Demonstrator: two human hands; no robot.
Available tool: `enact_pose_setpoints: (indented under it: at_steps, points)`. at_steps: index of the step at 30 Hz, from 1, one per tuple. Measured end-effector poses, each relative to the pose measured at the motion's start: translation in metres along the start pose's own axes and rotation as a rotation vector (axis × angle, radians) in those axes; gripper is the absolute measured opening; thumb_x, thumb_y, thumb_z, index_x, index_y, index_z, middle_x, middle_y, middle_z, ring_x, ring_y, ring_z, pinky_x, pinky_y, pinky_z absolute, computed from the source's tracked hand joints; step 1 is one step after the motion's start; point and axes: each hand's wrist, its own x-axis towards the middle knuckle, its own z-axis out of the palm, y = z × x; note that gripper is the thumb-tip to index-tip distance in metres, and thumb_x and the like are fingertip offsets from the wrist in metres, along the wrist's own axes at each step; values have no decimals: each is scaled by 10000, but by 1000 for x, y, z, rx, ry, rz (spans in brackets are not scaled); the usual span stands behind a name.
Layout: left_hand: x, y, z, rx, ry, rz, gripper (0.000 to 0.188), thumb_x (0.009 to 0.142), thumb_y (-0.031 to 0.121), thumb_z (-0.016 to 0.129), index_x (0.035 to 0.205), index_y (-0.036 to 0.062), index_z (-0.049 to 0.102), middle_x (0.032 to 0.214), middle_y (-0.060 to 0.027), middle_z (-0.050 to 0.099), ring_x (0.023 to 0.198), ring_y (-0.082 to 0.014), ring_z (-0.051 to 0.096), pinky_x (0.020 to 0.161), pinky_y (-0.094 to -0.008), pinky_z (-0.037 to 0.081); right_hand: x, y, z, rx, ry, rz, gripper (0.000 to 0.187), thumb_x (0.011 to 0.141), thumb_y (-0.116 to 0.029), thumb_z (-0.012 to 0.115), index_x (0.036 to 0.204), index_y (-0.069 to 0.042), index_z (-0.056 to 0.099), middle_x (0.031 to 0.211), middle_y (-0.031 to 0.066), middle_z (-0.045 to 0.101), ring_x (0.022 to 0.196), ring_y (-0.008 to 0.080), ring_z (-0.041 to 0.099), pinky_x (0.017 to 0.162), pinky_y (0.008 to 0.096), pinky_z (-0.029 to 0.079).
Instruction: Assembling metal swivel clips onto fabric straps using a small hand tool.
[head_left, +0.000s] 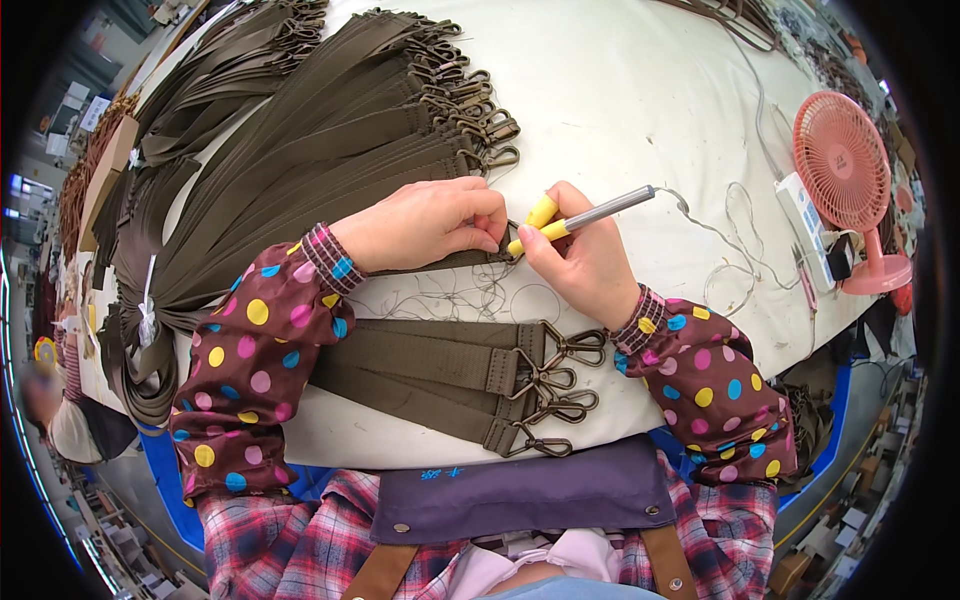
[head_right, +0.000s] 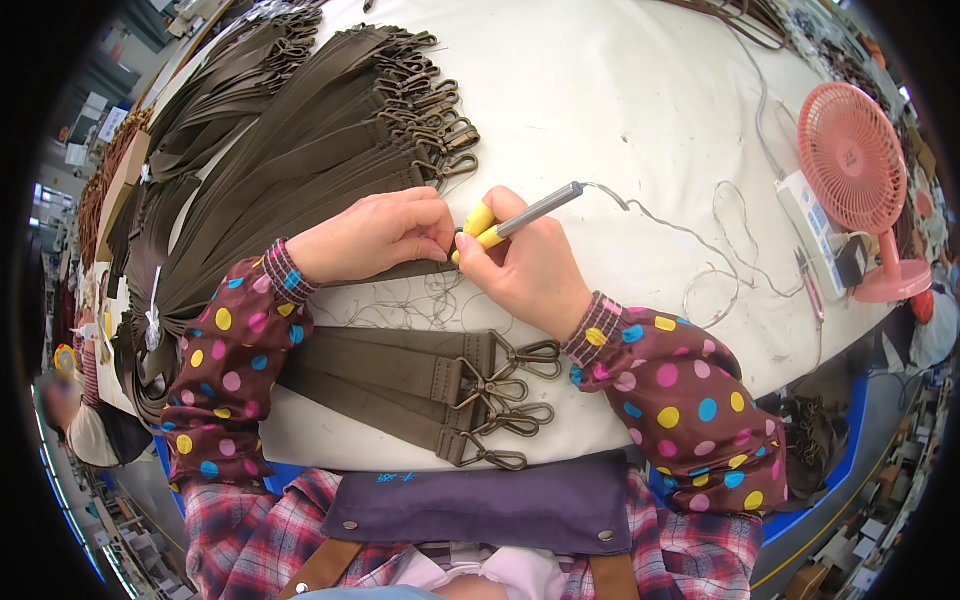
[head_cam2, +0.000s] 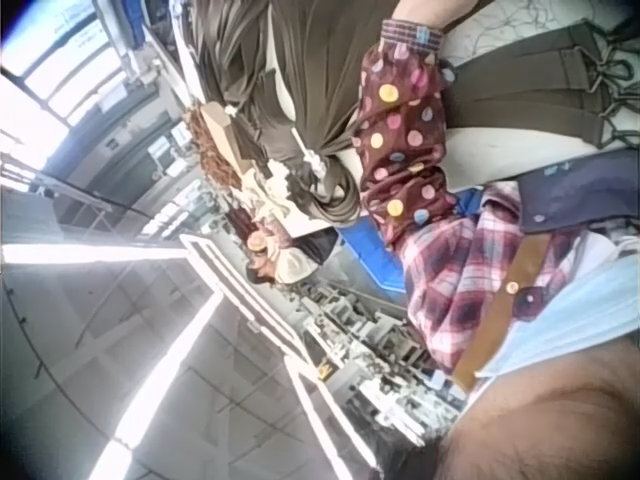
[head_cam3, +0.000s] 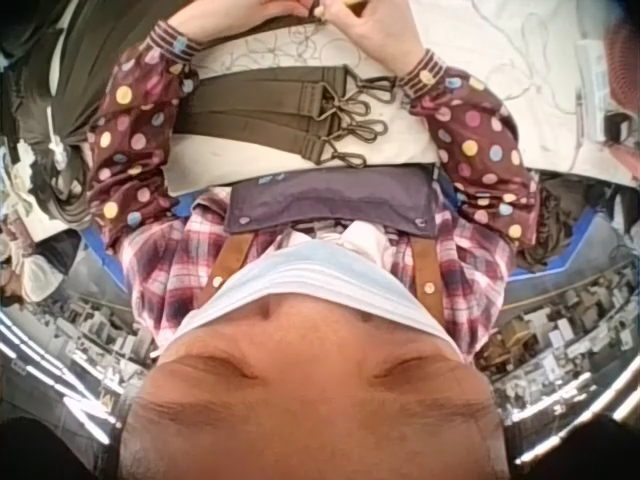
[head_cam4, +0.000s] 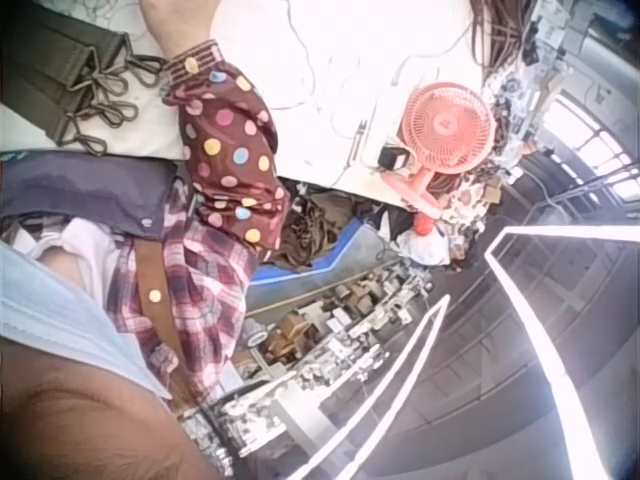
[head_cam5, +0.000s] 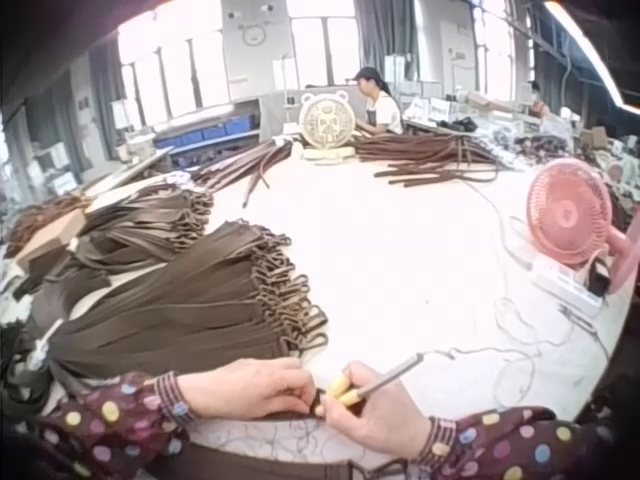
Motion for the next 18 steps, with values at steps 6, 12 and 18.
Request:
enact_pose_setpoints:
  at_steps: [6,12,18]
  points:
    - [0,-2,4,2,38,3,109,852,103,632,914,45,563,894,-81,553,827,-258,585,717,-343,478,1,1,0,3,-7,9,173,843,-108,623,840,-18,475,655,46,561,545,86,532,496,246,421]
    - [-1,-5,7,-2,73,19,104,877,196,617,879,107,561,878,-55,548,796,-237,581,709,-351,469,1,1,1,-4,-13,29,172,841,-112,623,835,-19,478,650,53,567,542,98,543,496,254,425]
    - [-1,-5,7,0,66,12,101,877,189,616,882,105,560,886,-55,554,790,-238,580,703,-351,468,1,1,0,-21,-12,27,173,840,-115,624,833,-20,480,640,53,565,542,99,545,497,259,428]
